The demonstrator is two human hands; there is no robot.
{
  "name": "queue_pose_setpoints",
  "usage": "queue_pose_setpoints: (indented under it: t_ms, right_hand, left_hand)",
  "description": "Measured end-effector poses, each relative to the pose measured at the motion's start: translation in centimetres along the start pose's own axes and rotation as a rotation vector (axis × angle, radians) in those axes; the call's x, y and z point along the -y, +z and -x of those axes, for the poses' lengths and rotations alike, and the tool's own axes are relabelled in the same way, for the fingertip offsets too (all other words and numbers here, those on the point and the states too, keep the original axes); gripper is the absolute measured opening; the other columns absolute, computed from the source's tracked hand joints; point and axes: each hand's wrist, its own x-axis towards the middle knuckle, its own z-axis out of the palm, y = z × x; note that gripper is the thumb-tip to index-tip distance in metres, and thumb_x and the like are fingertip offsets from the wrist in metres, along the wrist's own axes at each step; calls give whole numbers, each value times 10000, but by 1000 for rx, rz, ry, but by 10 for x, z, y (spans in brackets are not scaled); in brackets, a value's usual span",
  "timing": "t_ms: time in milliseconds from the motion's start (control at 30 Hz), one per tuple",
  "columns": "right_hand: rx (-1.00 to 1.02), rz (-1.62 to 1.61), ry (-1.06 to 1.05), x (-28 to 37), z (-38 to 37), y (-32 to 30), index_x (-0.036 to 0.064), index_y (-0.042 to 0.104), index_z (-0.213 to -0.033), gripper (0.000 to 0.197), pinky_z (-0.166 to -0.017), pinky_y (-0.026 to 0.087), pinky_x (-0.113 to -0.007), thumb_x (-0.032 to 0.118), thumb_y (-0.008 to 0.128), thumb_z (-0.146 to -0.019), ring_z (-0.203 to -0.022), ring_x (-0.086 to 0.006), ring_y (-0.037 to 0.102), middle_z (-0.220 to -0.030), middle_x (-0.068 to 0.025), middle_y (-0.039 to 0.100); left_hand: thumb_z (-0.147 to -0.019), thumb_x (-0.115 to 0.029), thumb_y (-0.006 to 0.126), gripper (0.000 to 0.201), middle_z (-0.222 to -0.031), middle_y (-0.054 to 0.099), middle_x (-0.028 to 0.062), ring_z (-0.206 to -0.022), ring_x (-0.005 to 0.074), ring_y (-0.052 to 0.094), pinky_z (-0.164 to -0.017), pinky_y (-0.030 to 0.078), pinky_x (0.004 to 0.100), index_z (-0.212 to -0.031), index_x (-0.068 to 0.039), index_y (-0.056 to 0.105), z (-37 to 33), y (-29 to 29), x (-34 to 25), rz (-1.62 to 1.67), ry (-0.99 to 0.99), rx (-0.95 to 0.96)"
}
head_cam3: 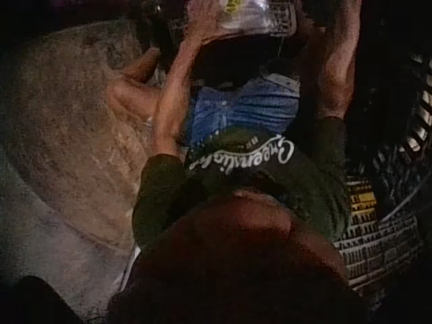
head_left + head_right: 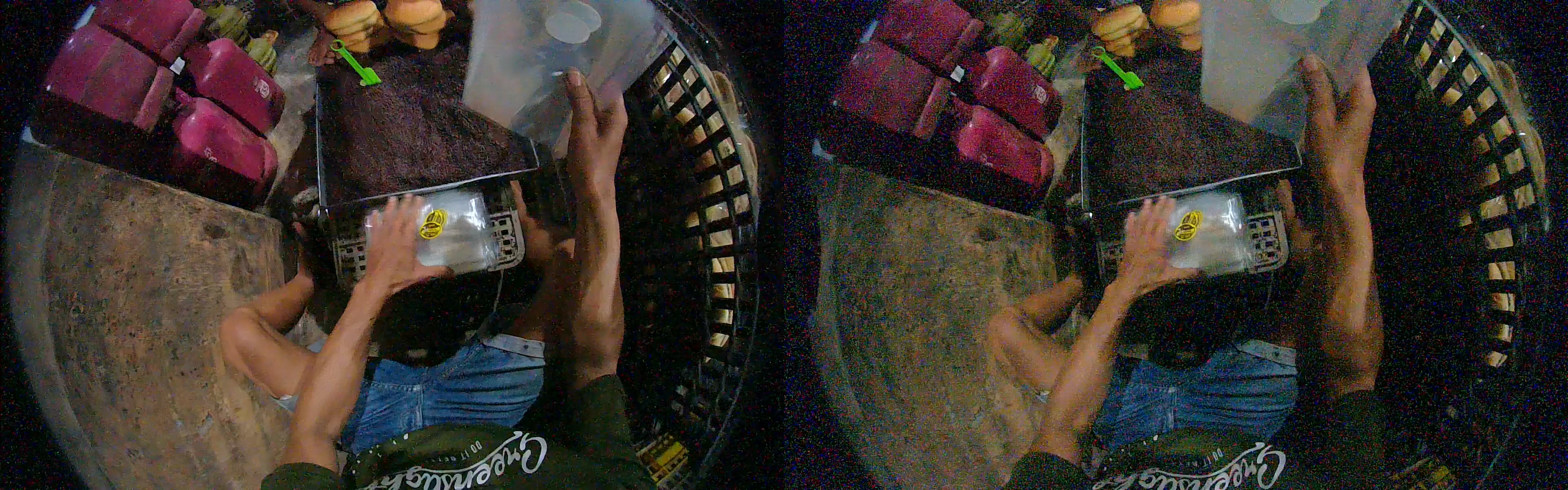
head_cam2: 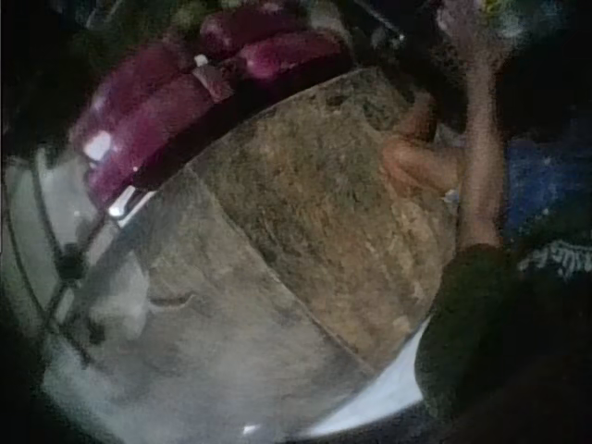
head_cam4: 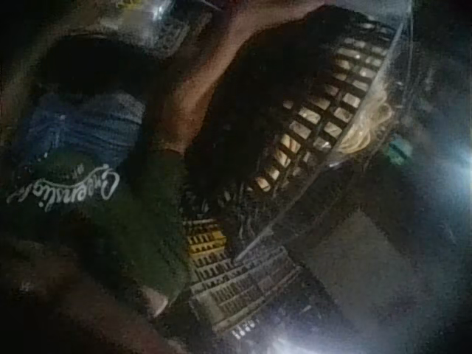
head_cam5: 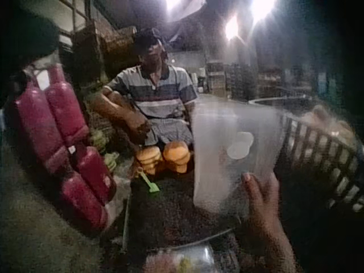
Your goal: The person sits on the floor and places small round buns into clear plastic bags. They handle the buns one at a time, placing them into bags and setting the filled bags aside.
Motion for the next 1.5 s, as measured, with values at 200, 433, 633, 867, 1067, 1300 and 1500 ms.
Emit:
queue_pose_setpoints:
  t_ms: [200, 433, 633, 867, 1067, 1300, 1500]
  right_hand:
    - [-115, 54, 97, -15, 10, -23, -29, 585, -1162, 422, -904, 435, -315, 299, 676, -912, -993, -173, 581, -1063, -100, 652]
    - [-184, 17, 180, -10, 25, -27, -43, 558, -1212, 503, -968, 410, -337, 329, 685, -898, -1063, -210, 566, -1140, -132, 626]
    - [-160, -47, 300, -19, 25, -33, -51, 529, -1253, 569, -991, 398, -353, 364, 682, -895, -1104, -233, 550, -1201, -142, 598]
    - [-210, 76, 271, -45, 16, -51, -24, 482, -1335, 641, -1037, 370, -383, 392, 677, -888, -1199, -275, 503, -1329, -174, 526]
    - [-231, -22, 470, -33, 13, -49, -16, 531, -1307, 628, -1043, 377, -390, 400, 701, -869, -1222, -274, 500, -1327, -153, 547]
    - [-256, 150, 345, -38, 9, -48, -6, 529, -1318, 623, -1029, 392, -378, 393, 704, -872, -1207, -274, 517, -1325, -143, 559]
    - [-173, 123, 303, -41, 8, -58, 3, 506, -1340, 583, -1052, 362, -379, 354, 663, -902, -1235, -278, 489, -1359, -146, 527]
  left_hand:
    - [-515, -505, 869, 1319, -1546, 182, 218, -1424, 461, 166, -1099, 185, 659, -1526, -66, 145, 34, 44, -45, -177, -90, 249]
    - [-851, -195, 623, 685, -1465, 394, 184, -1347, 366, 397, -1038, 394, 566, -1461, -67, 338, 17, 44, -12, -260, 81, 15]
    - [-889, -122, 516, 550, -1188, 626, 225, -1061, 341, 641, -714, 564, 491, -1421, -36, 402, -15, 30, -1, -478, 202, 165]
    - [-780, -95, 704, 679, -1141, 670, 152, -958, 356, 669, -851, 539, 442, -1399, -83, 426, -27, -49, 21, -151, 93, 438]
    - [-758, -215, 810, 611, -1139, 629, 50, -1026, 141, 581, -902, 481, 301, -1268, -4, 549, -30, -151, 33, 873, -414, 637]
    - [-751, -262, 807, 523, -1043, 671, 55, -948, 146, 611, -861, 486, 294, -1157, 9, 619, -52, -197, 31, 742, -422, 606]
    - [-752, -132, 739, 622, -1075, 681, 170, -1030, 316, 650, -915, 491, 383, -1319, -66, 492, -21, -98, 9, 40, -67, 574]
